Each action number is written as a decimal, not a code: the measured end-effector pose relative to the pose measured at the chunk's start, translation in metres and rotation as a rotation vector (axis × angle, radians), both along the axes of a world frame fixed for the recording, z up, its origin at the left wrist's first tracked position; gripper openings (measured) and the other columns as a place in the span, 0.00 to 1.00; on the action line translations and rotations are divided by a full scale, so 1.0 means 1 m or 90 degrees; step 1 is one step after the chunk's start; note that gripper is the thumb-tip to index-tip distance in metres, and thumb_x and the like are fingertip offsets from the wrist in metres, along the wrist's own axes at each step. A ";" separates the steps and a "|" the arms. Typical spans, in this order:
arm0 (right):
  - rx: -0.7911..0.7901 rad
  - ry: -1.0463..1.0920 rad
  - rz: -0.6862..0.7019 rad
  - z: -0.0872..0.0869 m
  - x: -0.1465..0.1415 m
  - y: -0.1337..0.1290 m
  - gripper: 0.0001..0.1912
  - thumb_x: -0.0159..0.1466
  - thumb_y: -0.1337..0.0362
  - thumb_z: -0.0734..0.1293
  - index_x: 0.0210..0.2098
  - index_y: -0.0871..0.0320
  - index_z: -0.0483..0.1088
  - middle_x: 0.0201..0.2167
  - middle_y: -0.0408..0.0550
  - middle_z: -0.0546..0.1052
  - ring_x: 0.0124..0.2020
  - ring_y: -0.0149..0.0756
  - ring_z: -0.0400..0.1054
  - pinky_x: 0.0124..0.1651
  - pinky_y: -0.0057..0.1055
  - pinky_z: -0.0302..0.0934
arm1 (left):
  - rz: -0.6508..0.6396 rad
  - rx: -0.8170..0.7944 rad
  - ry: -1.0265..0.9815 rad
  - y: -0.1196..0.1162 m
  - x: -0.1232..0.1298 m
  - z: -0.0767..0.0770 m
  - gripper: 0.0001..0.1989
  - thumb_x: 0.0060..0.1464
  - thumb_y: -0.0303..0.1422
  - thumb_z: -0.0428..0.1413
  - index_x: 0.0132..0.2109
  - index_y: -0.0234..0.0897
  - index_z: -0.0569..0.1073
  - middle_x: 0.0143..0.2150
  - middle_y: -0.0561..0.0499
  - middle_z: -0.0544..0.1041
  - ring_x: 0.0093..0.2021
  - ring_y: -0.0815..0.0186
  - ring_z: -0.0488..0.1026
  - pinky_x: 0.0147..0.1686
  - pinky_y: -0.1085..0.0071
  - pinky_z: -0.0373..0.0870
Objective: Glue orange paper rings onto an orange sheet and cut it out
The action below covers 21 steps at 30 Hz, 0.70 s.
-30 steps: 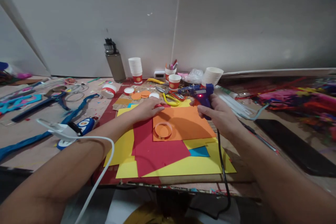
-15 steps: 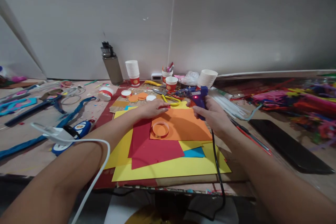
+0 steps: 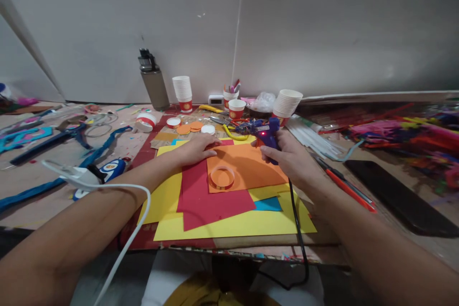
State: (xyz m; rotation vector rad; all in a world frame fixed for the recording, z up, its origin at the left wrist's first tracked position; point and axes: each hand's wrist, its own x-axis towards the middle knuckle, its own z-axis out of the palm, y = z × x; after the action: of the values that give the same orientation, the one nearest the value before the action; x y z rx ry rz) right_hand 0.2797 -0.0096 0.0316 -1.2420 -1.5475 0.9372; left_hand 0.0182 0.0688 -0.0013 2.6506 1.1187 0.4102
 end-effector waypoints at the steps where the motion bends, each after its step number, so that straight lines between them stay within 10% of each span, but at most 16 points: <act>1: 0.000 -0.004 0.003 0.001 -0.001 -0.001 0.14 0.56 0.63 0.67 0.42 0.56 0.64 0.33 0.45 0.74 0.26 0.30 0.64 0.28 0.29 0.58 | 0.018 -0.005 -0.002 0.001 0.000 0.000 0.17 0.57 0.36 0.56 0.52 0.37 0.73 0.48 0.43 0.76 0.48 0.57 0.71 0.50 0.60 0.66; 8: -0.032 -0.034 -0.004 0.001 -0.006 -0.004 0.16 0.56 0.62 0.67 0.44 0.57 0.66 0.32 0.45 0.74 0.25 0.31 0.63 0.27 0.31 0.59 | 0.102 -0.071 -0.054 0.007 0.001 -0.005 0.07 0.54 0.35 0.56 0.37 0.37 0.76 0.35 0.50 0.78 0.36 0.64 0.73 0.36 0.70 0.66; 21: -0.004 0.004 0.149 -0.002 -0.010 -0.012 0.23 0.58 0.61 0.69 0.52 0.55 0.65 0.35 0.46 0.74 0.26 0.31 0.63 0.30 0.31 0.62 | 0.223 -0.057 -0.162 0.012 -0.024 0.002 0.09 0.54 0.33 0.55 0.39 0.34 0.76 0.40 0.46 0.79 0.40 0.62 0.74 0.43 0.66 0.69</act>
State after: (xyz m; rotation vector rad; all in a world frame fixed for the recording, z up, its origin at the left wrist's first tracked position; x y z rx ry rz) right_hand 0.2697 -0.0211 0.0295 -1.0753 -1.7122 1.0938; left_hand -0.0060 0.0805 0.0011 2.2472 1.4754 0.7191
